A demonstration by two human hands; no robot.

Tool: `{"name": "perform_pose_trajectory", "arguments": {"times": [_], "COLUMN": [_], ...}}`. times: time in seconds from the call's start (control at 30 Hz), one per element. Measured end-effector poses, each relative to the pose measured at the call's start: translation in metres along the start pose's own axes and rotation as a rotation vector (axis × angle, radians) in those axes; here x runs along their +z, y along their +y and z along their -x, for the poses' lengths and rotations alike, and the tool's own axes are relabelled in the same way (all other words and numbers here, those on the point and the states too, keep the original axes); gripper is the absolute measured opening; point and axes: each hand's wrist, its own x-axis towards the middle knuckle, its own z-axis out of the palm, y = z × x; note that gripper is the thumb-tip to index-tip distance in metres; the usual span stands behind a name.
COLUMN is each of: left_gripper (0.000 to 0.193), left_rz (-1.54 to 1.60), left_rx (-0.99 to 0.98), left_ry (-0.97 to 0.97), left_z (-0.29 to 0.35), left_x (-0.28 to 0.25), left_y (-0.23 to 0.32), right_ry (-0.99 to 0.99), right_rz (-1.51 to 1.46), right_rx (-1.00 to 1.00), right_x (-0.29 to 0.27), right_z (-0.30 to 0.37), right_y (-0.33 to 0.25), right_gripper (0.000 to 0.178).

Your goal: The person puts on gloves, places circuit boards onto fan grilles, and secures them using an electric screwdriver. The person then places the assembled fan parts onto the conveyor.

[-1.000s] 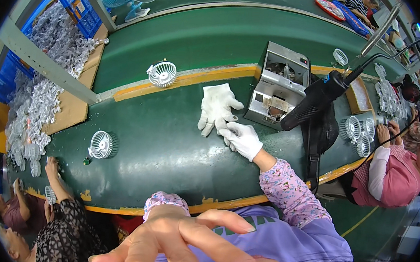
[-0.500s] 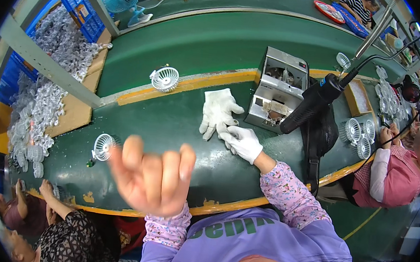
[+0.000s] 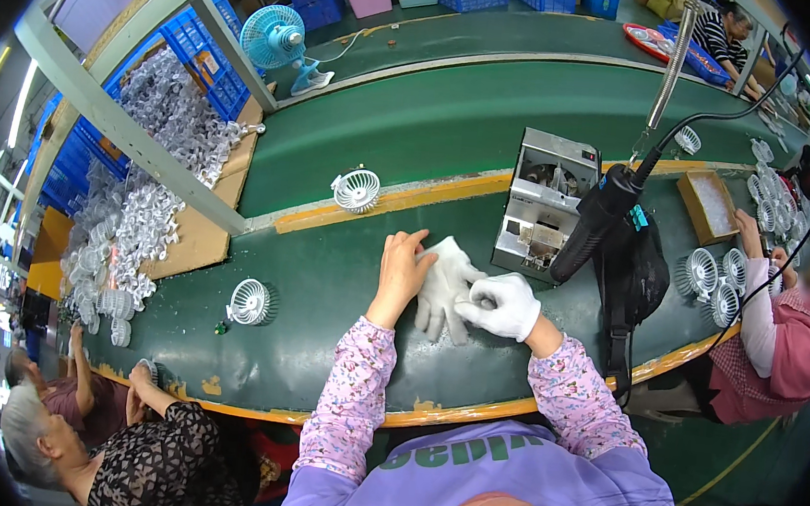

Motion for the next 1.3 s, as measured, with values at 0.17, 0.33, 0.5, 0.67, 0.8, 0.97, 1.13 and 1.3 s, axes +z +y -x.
{"name": "perform_pose_trajectory", "arguments": {"times": [0.17,0.33,0.5,0.67,0.8,0.97,1.13,1.3], "left_gripper": [0.012,0.014,0.014,0.006,0.014,0.031,0.031,0.064], "left_rz": [0.155,0.126,0.064,0.038,0.170,1.372,1.611,1.707], "left_rx": [0.104,0.435,0.544,0.337,0.029,-0.452,-0.558,-0.542], "left_ry": [0.182,0.285,0.193,0.004,-0.104,-0.098,-0.133,-0.470], "left_z": [0.013,0.034,0.045,0.047,0.044,0.037,0.038,0.021], "left_x": [-0.007,-0.007,-0.001,0.007,0.012,0.004,0.010,-0.007], "left_y": [0.031,0.052,0.057,0.046,0.034,0.030,0.033,0.068], "right_ry": [0.142,0.045,0.156,0.243,0.184,0.105,0.153,0.046], "right_rz": [-0.234,-0.262,-0.467,-0.075,0.117,-0.050,-0.041,-0.061], "right_rx": [0.297,0.519,0.465,0.134,-0.077,0.004,-0.067,-0.128], "right_x": [0.009,0.026,0.034,0.021,0.028,0.047,0.050,0.054], "right_z": [0.002,-0.001,0.001,0.002,0.002,0.008,0.014,0.015], "right_y": [0.001,0.020,0.027,0.008,-0.002,0.003,0.008,-0.005], "right_gripper": [0.029,0.047,0.026,0.015,0.018,0.014,0.013,0.011]}}
